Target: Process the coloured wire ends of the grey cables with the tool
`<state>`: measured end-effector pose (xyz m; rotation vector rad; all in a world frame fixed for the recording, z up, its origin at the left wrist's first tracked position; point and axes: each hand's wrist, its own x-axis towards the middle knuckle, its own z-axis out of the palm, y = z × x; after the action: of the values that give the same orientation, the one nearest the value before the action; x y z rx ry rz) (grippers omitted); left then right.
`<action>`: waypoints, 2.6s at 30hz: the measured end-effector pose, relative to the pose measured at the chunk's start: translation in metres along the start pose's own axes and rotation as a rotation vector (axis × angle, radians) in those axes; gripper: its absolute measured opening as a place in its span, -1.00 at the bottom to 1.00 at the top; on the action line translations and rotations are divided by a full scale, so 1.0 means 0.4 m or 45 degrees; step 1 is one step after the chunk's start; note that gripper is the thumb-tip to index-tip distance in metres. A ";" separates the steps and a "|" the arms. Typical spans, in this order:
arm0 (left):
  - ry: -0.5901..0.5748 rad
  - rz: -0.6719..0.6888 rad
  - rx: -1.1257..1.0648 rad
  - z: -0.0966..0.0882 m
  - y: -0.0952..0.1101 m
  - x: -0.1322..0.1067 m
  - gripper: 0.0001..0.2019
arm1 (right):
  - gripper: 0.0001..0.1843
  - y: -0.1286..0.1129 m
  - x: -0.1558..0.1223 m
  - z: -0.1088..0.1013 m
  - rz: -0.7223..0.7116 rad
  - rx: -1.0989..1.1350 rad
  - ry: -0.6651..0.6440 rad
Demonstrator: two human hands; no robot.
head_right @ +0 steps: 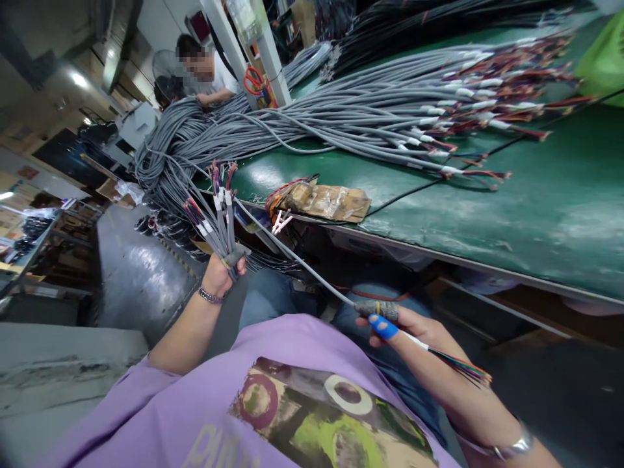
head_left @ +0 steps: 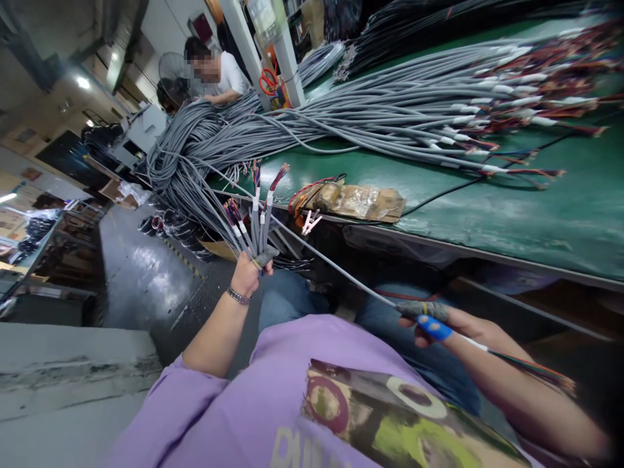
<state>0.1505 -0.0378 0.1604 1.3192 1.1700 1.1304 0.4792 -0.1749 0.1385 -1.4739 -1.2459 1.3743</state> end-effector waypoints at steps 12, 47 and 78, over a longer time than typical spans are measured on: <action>-0.052 -0.005 0.044 0.039 0.005 0.011 -0.68 | -0.51 0.010 -0.011 -0.003 -0.096 0.104 -0.028; -0.024 -0.001 0.191 0.059 0.009 0.026 -0.61 | -0.50 0.051 0.010 0.007 -0.107 0.222 -0.057; -0.044 -0.048 0.139 0.050 -0.028 0.053 -0.66 | -0.49 0.108 0.042 0.017 -0.128 0.318 -0.045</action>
<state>0.1719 -0.0183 0.1483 1.3889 1.2407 1.0250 0.4782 -0.1698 0.0920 -1.2048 -1.1093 1.4365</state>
